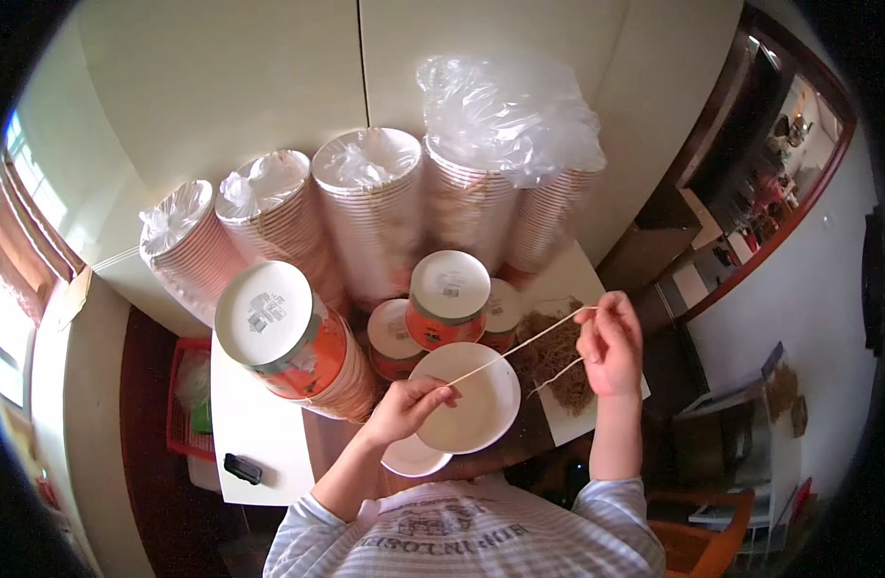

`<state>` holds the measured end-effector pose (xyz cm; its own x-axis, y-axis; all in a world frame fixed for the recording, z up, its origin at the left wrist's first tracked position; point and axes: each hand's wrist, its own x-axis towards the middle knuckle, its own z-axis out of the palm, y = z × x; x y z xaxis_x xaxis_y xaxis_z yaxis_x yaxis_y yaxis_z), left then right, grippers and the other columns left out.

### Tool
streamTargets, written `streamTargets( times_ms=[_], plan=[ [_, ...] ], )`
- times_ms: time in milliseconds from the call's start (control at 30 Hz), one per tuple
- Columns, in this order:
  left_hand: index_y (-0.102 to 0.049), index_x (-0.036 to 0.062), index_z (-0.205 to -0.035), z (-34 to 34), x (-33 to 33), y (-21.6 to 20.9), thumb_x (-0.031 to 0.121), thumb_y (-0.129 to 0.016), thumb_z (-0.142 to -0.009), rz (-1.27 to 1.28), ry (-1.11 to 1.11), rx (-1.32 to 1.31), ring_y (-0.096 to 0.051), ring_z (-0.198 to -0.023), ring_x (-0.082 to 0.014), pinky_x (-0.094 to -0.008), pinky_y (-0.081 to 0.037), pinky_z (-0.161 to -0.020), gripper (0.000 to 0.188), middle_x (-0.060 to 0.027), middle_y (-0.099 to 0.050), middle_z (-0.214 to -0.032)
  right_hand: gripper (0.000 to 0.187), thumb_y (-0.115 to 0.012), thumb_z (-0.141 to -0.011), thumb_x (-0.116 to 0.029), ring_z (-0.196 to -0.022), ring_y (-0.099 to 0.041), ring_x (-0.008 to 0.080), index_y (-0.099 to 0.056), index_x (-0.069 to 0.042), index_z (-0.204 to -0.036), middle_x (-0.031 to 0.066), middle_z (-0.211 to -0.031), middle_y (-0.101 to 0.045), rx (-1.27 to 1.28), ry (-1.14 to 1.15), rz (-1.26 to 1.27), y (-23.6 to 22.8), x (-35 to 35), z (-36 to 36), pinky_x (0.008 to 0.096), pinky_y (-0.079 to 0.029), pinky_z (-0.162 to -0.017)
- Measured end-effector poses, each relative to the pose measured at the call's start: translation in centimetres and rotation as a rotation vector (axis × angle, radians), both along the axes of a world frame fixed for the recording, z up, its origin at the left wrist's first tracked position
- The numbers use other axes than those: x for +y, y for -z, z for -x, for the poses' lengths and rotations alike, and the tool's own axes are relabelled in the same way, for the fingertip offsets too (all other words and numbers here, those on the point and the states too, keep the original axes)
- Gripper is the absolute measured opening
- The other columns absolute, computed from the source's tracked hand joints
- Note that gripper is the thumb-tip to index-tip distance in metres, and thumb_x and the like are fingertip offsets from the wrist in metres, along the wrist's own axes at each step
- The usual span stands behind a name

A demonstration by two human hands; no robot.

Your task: Manually removing fibrous material from paper bowls and stacking them.

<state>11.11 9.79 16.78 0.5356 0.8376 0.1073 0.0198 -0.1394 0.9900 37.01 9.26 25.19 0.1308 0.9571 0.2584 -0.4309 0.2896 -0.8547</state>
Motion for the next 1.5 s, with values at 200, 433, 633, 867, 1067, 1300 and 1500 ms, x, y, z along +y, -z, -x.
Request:
streamTargets(
  times_ms=[200, 433, 633, 867, 1067, 1300, 1500],
  plan=[
    [-0.06, -0.0017, -0.089, 4.2, -1.2, -0.2, 0.019, -0.048, -0.087, 0.067, -0.028, 0.05, -0.054, -0.071, -0.0096, -0.023, -0.043, -0.065, 0.024, -0.0052, -0.059, -0.073, 0.005, -0.047, -0.085, -0.012, -0.05, -0.037, 0.002, -0.045, -0.008, -0.086, 0.0048, -0.073, -0.055, -0.356, -0.082, 0.09, 1.6, -0.4, -0.3, 0.0147, -0.032, -0.045],
    [-0.061, 0.0004, -0.086, 4.5, -2.6, 0.3, 0.01, -0.055, -0.082, -0.044, -0.18, 0.121, -0.057, -0.071, -0.0148, -0.0256, -0.045, -0.064, 0.012, -0.0072, -0.059, -0.075, 0.006, -0.049, -0.082, -0.004, -0.062, -0.046, 0.0026, -0.044, -0.003, -0.086, 0.0042, -0.085, -0.056, -0.441, -0.502, 0.073, 3.2, -0.7, 2.4, 0.0175, -0.041, -0.056],
    [-0.059, -0.0009, -0.084, 4.6, -2.7, 0.9, 0.004, -0.054, -0.08, -0.201, -0.231, 0.162, -0.054, -0.072, -0.0113, -0.0235, -0.043, -0.062, 0.008, -0.0064, -0.057, -0.076, 0.005, -0.048, -0.08, 0.001, -0.068, -0.046, 0.0026, -0.045, -0.003, -0.081, 0.0062, -0.088, -0.055, -0.658, -0.527, 0.051, 3.4, 0.0, 4.5, 0.0166, -0.039, -0.06],
    [-0.053, 0.0027, -0.105, 2.0, -2.9, -2.9, 0.012, -0.065, -0.072, -0.27, -0.218, 0.202, -0.054, -0.079, -0.0183, -0.0273, -0.045, -0.062, 0.037, -0.0101, -0.054, -0.098, 0.003, -0.047, -0.082, -0.002, -0.071, -0.052, 0.0046, -0.044, -0.003, -0.083, 0.0082, -0.092, -0.057, -0.517, -0.66, -0.087, 2.1, -0.4, 7.1, 0.0182, -0.043, -0.061],
    [-0.062, 0.0017, -0.086, 1.5, -2.1, -0.5, 0.012, -0.055, -0.081, -0.444, -0.12, 0.211, -0.056, -0.073, -0.0228, -0.0314, -0.045, -0.065, 0.014, -0.0103, -0.058, -0.075, 0.004, -0.044, -0.08, -0.008, -0.043, -0.04, 0.0047, -0.043, -0.005, -0.083, 0.019, -0.093, -0.058, -0.207, -0.418, -0.017, -0.3, 0.1, 6.4, 0.0164, -0.035, -0.043],
    [-0.062, -0.0003, -0.084, 3.7, -2.9, 0.6, 0.018, -0.052, -0.085, -0.059, -0.07, 0.049, -0.058, -0.069, -0.014, -0.028, -0.046, -0.065, 0.021, -0.0059, -0.062, -0.073, 0.004, -0.047, -0.08, -0.007, -0.047, -0.036, 0.0043, -0.044, -0.006, -0.082, 0.0052, -0.076, -0.05, -0.193, -0.201, 0.052, 1.6, 1.1, 4.0, 0.0152, -0.03, -0.042],
    [-0.063, 0.0031, -0.079, 4.5, -3.2, 0.7, 0.019, -0.06, -0.077, -0.453, -0.194, 0.394, -0.059, -0.059, -0.0195, -0.0292, -0.047, -0.054, 0.017, -0.0071, -0.061, -0.068, 0.019, -0.048, -0.075, 0.004, -0.063, -0.044, 0.0002, -0.045, -0.003, -0.093, 0.0053, -0.098, -0.052, -0.659, -0.321, -0.04, 5.0, 1.0, 5.8, 0.0164, -0.038, -0.052]
  ],
)
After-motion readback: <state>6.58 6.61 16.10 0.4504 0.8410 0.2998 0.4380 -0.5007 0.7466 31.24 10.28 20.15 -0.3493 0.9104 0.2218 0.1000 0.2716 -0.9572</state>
